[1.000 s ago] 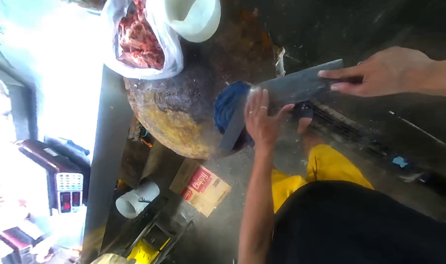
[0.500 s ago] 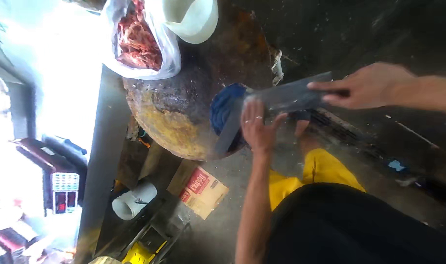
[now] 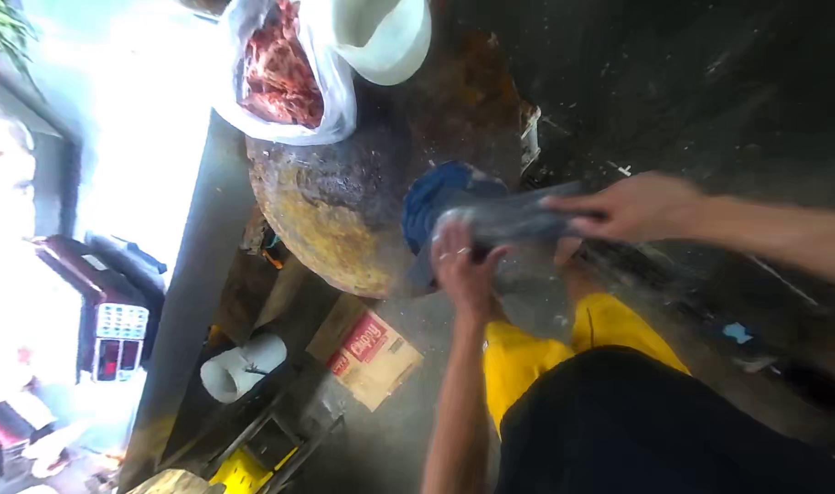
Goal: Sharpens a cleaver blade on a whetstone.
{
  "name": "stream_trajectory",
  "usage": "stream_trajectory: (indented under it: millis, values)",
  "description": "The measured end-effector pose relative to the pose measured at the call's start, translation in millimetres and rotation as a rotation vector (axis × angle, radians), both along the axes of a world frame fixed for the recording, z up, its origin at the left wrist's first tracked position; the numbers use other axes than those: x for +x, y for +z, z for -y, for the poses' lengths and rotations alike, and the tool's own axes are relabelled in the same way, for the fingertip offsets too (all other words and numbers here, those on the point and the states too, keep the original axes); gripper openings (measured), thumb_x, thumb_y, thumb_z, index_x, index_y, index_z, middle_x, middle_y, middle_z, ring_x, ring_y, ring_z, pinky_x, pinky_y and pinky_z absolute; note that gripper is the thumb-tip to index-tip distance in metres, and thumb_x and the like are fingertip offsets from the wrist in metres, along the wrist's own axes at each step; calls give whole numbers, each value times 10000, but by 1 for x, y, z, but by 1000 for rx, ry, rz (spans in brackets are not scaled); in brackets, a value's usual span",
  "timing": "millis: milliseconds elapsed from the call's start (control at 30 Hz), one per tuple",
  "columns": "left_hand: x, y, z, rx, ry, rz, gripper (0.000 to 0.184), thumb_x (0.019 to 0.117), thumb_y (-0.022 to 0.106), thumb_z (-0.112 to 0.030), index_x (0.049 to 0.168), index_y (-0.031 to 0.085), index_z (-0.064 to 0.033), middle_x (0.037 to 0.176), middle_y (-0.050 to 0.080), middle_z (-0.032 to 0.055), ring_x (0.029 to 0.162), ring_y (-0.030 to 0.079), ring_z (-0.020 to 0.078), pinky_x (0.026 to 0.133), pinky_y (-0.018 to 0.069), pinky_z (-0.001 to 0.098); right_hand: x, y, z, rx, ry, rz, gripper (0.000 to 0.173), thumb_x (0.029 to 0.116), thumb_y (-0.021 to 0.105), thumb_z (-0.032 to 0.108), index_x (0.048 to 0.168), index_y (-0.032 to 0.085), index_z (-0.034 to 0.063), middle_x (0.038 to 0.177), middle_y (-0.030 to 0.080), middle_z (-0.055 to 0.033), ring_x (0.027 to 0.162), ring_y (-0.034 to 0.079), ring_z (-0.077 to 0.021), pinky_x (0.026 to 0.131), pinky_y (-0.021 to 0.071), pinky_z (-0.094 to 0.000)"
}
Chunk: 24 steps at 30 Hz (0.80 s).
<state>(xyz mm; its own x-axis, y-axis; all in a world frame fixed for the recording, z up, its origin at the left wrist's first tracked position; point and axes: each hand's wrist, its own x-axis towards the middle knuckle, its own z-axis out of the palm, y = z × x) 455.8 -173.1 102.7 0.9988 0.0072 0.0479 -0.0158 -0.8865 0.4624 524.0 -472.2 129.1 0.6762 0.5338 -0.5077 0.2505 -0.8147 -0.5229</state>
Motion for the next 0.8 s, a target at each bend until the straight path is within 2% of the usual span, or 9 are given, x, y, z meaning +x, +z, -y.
stream_trajectory:
  millis: [100,200,300,367,433,500,633,700,800]
  values:
    - [27,-9,40,-41,-121,-2,775,867,740,-590,1486,549,-166,1611,442,-15,1524,342,160,1271,267,424,17,17,55,-150,-35,106,502,1047,427,484,1544,381,533,765,718,-160,686,682,-412,595,507,-631]
    - [-20,-18,-71,50,21,-7,726,810,796,-602,1411,630,-231,1530,538,-47,1432,480,160,1201,400,436,11,10,-59,-67,49,-39,526,1019,457,481,1536,385,546,774,716,-140,722,688,-389,620,516,-628]
    - [-97,-4,-209,107,228,-104,769,761,855,-517,1351,664,-61,1467,589,134,1401,523,306,1180,412,503,-26,-14,-214,159,197,-158,533,1020,452,431,1545,397,501,860,727,-118,804,699,-363,699,531,-616]
    - [-113,7,-234,133,264,-154,782,777,851,-471,1369,636,-8,1476,568,185,1420,501,330,1188,397,508,-33,-12,-250,243,258,-205,517,1044,426,377,1556,412,445,928,738,-130,890,701,-361,809,522,-599]
    - [-95,8,-197,123,231,-137,779,782,844,-469,1355,638,17,1462,571,215,1418,497,360,1193,380,520,-25,-8,-215,246,235,-196,516,1049,439,356,1559,419,429,894,732,-149,866,701,-378,776,519,-607]
    - [-59,-1,-117,59,168,-18,763,755,864,-490,1313,672,-6,1439,594,206,1388,522,373,1177,392,535,-14,-6,-131,157,142,-141,539,1033,481,384,1556,395,484,836,728,-131,786,698,-369,698,525,-619]
    - [21,-13,37,-68,-46,75,717,846,773,-569,1394,637,-127,1525,546,53,1461,450,215,1241,322,446,12,10,46,-105,-23,104,513,1044,425,484,1552,368,531,755,712,-152,652,671,-405,563,504,-635]
    - [29,-21,40,-83,-73,101,715,842,764,-596,1395,646,-159,1519,556,7,1456,457,176,1236,334,428,21,20,52,-162,-11,147,518,1038,396,478,1556,396,485,763,714,-183,670,675,-438,561,490,-639]
    - [-33,-23,-81,56,48,4,720,822,799,-577,1417,625,-210,1538,532,-30,1441,472,169,1213,383,444,10,4,-71,-51,101,8,526,1021,425,495,1544,381,535,760,716,-133,692,685,-387,596,514,-621]
